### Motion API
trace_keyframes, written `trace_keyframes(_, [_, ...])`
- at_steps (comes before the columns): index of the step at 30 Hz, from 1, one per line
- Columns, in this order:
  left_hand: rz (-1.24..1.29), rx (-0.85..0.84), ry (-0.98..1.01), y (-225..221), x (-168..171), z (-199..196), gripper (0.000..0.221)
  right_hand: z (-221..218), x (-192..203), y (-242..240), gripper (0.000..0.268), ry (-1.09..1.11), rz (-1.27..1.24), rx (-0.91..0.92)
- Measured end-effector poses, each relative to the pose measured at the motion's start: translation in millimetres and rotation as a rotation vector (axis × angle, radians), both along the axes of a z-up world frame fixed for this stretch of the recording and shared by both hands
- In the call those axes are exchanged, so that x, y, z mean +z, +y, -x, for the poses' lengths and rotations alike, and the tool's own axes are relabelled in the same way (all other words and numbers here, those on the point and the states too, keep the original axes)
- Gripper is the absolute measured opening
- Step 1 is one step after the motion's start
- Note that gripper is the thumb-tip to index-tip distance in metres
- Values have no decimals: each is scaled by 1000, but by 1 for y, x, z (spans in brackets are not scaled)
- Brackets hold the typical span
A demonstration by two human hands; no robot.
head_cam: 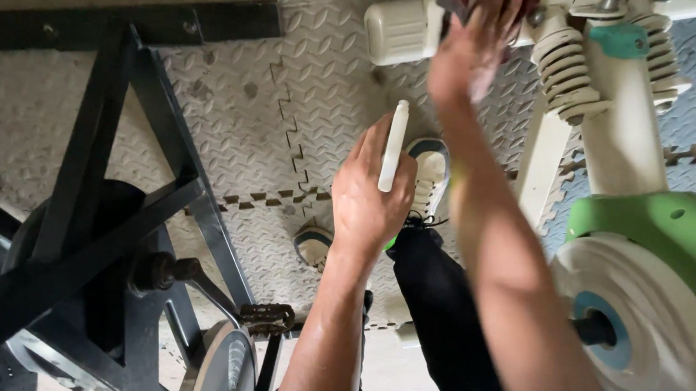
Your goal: The person cleans an exercise bike by spraying a cleaning solution from a green bottle and wiping the frame, seat, and handlebars with a cloth. The person moves around the bike to clean different sections, including the base and the upper console area.
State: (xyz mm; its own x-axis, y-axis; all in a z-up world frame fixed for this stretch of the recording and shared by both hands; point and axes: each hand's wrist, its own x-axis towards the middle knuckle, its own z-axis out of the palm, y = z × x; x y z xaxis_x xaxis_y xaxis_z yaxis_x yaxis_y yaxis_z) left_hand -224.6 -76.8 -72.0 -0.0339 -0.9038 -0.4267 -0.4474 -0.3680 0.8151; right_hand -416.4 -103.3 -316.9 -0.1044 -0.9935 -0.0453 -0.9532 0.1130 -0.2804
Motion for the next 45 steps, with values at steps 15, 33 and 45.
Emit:
trace_keyframes(15, [34,-5,0,6,0,-6,50,-34,-31,-4,24,417,64,-215])
trace_keyframes(33, [7,-58,-15,-1,-7,13,53,-40,7,-27,64,-35,4,-301])
trace_keyframes(45, [-59,-43,138,-12,28,60,47,95,161,10,56,420,-436,186])
